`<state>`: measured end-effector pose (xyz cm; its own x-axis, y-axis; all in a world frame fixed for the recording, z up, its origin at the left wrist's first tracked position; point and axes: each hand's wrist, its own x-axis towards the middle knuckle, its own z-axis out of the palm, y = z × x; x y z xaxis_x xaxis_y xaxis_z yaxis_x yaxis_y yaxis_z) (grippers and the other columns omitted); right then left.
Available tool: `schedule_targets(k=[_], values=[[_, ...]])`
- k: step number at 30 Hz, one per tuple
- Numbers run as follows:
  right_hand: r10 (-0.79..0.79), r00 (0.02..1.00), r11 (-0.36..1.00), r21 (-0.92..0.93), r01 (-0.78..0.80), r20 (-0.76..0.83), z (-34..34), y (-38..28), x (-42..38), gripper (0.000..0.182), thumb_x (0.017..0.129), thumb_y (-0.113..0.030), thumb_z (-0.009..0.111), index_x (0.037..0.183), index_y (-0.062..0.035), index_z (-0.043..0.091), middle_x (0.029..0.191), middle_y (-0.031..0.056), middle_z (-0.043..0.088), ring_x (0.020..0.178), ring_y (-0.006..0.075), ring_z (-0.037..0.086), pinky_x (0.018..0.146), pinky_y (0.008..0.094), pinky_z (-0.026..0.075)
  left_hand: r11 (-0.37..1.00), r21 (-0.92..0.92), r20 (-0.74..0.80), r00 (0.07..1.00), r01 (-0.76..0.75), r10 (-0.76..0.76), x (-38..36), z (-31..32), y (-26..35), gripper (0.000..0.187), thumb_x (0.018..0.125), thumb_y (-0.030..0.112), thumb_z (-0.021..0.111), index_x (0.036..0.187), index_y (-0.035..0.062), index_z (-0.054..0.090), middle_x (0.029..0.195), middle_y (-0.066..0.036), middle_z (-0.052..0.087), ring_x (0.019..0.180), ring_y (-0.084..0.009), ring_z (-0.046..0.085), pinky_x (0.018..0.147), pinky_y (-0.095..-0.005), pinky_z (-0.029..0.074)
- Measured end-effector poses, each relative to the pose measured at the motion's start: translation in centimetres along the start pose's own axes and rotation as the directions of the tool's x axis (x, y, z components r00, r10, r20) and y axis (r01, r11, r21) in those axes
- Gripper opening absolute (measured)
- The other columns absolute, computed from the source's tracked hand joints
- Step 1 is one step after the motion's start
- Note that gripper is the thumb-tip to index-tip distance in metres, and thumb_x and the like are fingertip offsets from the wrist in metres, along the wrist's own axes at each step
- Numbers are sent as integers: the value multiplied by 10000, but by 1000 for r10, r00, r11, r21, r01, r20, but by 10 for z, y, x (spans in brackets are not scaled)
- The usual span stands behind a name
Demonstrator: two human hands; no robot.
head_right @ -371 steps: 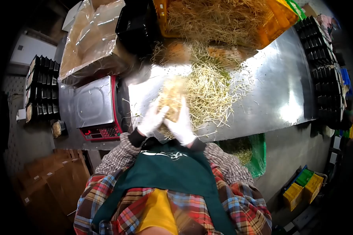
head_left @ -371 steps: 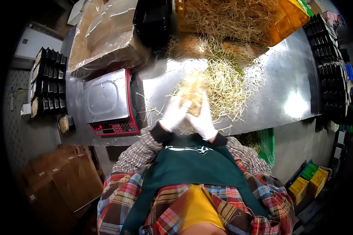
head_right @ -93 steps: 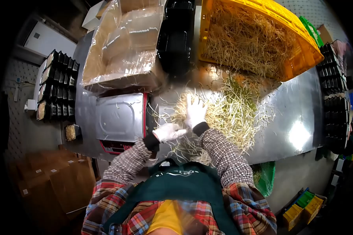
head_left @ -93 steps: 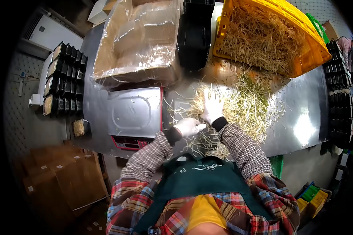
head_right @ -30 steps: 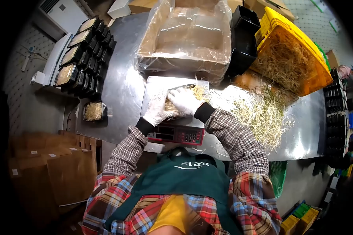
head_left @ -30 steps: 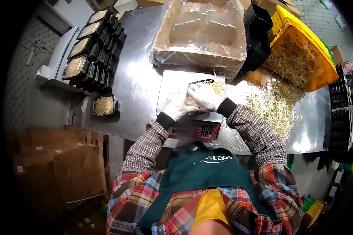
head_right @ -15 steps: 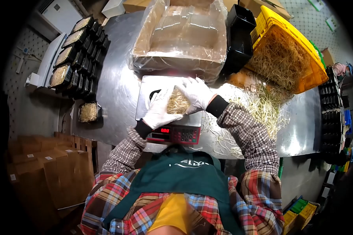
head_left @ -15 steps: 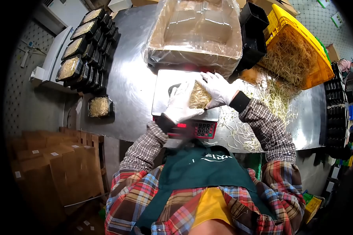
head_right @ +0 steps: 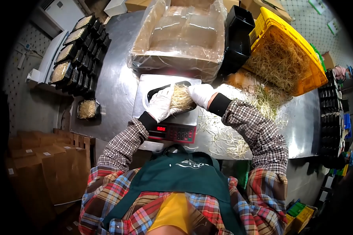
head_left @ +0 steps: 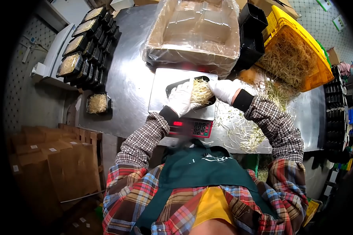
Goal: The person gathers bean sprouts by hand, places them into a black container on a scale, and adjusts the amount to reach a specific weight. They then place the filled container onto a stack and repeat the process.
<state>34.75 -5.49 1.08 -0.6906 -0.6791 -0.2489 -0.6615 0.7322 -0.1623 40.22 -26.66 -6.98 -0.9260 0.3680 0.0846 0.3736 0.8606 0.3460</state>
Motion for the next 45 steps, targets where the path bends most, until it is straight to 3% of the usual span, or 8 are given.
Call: schedule_targets(k=[10, 15, 22, 24, 29, 42, 44, 45], values=[[-107, 992, 992, -68, 102, -70, -49, 90, -35, 117, 909, -114, 543, 914, -5, 584, 805, 209, 664, 819, 374, 690, 699, 429, 549, 975, 220, 205, 975, 34, -81, 18, -11, 16, 903, 766, 461, 765, 1429, -33, 402, 1260, -183, 566, 1137, -331, 571, 917, -472, 480], [-3, 1000, 820, 572, 19, -28, -106, 59, -60, 209, 1012, -152, 482, 1127, -9, 583, 919, 185, 670, 857, 306, 662, 795, 383, 536, 971, -191, 117, 979, -143, 167, 12, -49, -14, 830, 790, 389, 776, 1424, -23, 434, 1341, -234, 550, 1265, -352, 528, 1063, -411, 432], [-356, 903, 914, 110, 390, -238, 11, 31, 23, 513, 955, -298, 609, 1380, -53, 459, 1173, 208, 610, 1051, 360, 607, 902, 427, 516, 224, -974, -60, 943, 16, -326, -3, -19, -74, 416, 1024, 275, 532, 1320, -18, 522, 1277, -129, 604, 1199, -202, 573, 1038, -369, 449], [-330, 908, 942, -23, 336, -257, 13, 4, 27, 526, 901, -288, 656, 1351, -64, 500, 1111, 164, 621, 1032, 360, 599, 865, 441, 511, 227, -973, -37, 925, 54, -377, -8, -32, -36, 503, 1022, 339, 554, 1371, -18, 488, 1306, -138, 588, 1232, -221, 555, 1043, -362, 446], [-211, 958, 965, -200, 172, -194, 41, -11, 35, 601, 814, -322, 729, 1334, -92, 535, 1085, 125, 620, 1027, 346, 603, 844, 450, 509, 969, -244, -227, 974, -31, -26, -14, -7, -10, 929, 695, 411, 856, 1439, 30, 453, 1361, -227, 527, 1263, -388, 503, 1085, -477, 378], [-240, 936, 969, -14, 245, -256, 6, 30, 17, 1052, 581, -339, 901, 1464, -50, 407, 1374, 177, 499, 1211, 367, 517, 995, 414, 475, 867, -467, 259, 964, 173, -54, -20, -63, -125, 620, 905, 157, 685, 1462, 50, 433, 1436, -179, 503, 1337, -282, 474, 1120, -350, 377], [-282, 910, 959, -64, 276, -303, 16, 20, 28, 1102, 544, -339, 917, 1471, -49, 396, 1406, 220, 466, 1224, 379, 508, 1007, 424, 467, 647, -758, -165, 984, -80, -71, -4, -49, -91, 443, 999, 247, 539, 1372, 10, 531, 1242, -152, 615, 985, -278, 592, 916, -382, 488], [-288, 913, 958, -87, 274, -288, 20, 16, 32, 1094, 552, -343, 910, 1470, -49, 395, 1393, 225, 476, 1221, 383, 516, 1006, 427, 467, 916, -358, -250, 964, -181, 92, 5, -33, -81, 482, 982, 297, 556, 1376, 20, 529, 1296, -163, 588, 1025, -291, 581, 946, -405, 465]])
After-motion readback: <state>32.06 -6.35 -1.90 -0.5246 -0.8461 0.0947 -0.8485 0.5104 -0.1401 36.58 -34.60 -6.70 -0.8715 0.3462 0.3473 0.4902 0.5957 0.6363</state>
